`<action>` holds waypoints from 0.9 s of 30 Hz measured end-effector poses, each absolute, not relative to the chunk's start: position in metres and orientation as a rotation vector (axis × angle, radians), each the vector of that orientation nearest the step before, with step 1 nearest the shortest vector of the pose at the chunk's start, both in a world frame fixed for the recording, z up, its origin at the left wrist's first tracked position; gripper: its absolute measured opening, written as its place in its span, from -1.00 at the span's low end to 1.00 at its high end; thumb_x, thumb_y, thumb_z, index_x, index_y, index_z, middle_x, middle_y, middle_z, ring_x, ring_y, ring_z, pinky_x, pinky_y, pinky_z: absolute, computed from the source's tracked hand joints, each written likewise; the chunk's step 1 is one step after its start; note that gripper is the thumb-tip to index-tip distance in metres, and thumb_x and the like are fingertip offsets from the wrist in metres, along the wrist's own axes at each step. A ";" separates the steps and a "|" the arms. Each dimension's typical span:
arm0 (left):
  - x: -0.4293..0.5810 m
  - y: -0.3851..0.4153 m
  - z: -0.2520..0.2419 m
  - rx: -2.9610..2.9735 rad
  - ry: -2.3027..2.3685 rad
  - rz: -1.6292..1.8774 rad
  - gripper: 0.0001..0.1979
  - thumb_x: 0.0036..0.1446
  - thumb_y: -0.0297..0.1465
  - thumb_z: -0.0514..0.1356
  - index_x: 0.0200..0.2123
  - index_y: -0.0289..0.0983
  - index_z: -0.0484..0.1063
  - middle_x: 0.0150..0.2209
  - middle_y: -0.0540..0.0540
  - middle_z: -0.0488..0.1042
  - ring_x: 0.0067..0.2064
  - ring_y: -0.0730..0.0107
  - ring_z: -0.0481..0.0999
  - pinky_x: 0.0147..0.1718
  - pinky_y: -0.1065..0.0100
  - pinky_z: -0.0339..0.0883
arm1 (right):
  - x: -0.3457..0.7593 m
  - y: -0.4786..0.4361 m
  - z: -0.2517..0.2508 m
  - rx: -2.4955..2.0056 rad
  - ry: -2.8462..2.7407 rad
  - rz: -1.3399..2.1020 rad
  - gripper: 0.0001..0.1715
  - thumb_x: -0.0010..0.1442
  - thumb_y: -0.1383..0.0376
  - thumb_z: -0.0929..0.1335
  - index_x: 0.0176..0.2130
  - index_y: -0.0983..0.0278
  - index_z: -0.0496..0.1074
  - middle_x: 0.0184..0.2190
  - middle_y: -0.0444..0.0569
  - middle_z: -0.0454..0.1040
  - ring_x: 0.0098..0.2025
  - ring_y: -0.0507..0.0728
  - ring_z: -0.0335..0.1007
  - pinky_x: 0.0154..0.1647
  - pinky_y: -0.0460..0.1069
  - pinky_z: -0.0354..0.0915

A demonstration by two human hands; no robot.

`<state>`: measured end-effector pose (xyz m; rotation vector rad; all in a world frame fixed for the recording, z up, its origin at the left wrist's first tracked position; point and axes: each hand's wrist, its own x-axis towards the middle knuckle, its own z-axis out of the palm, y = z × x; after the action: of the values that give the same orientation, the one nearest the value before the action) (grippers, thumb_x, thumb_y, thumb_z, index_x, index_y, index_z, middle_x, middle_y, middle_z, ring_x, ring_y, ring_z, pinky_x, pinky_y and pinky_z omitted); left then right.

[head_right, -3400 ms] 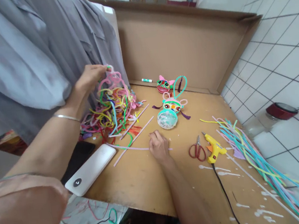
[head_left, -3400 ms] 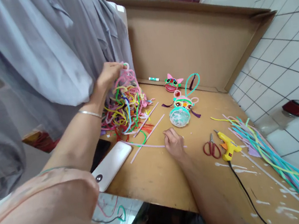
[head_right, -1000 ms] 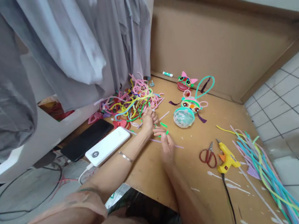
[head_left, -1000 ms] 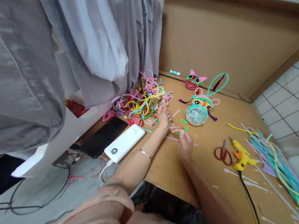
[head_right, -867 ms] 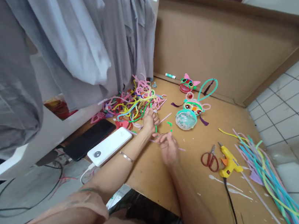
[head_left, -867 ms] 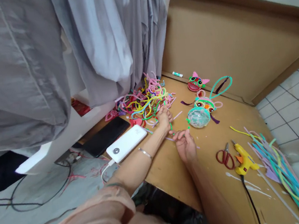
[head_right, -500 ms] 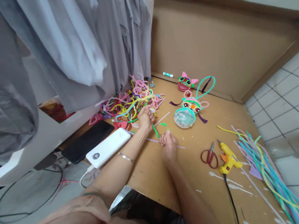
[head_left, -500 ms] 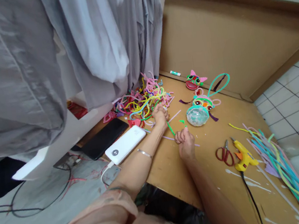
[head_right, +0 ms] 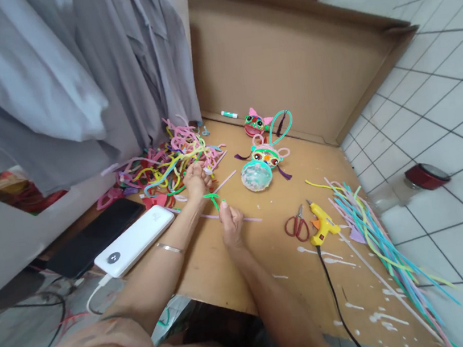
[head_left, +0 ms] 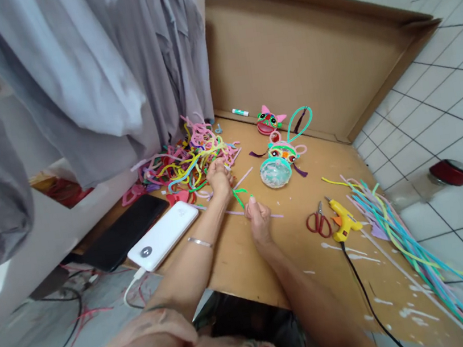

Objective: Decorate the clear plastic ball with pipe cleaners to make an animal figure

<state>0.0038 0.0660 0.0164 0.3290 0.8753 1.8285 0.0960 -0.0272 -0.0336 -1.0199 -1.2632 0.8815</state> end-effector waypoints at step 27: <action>-0.036 0.064 -0.002 1.493 2.360 0.855 -0.55 0.27 -0.55 -0.05 0.16 -0.36 0.38 0.10 -0.41 0.44 0.06 -0.01 0.53 0.00 0.13 0.39 | 0.113 -0.032 -0.038 -1.108 -1.406 0.474 -0.38 0.34 -0.12 0.11 -0.59 0.17 0.02 -0.67 -0.25 -0.02 -0.59 -0.01 -0.04 -0.52 -0.03 -0.08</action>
<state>-0.0359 0.0640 -0.0019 1.4932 2.3603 0.8551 0.1128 -0.0324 -0.0385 -1.1084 -1.4056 0.4742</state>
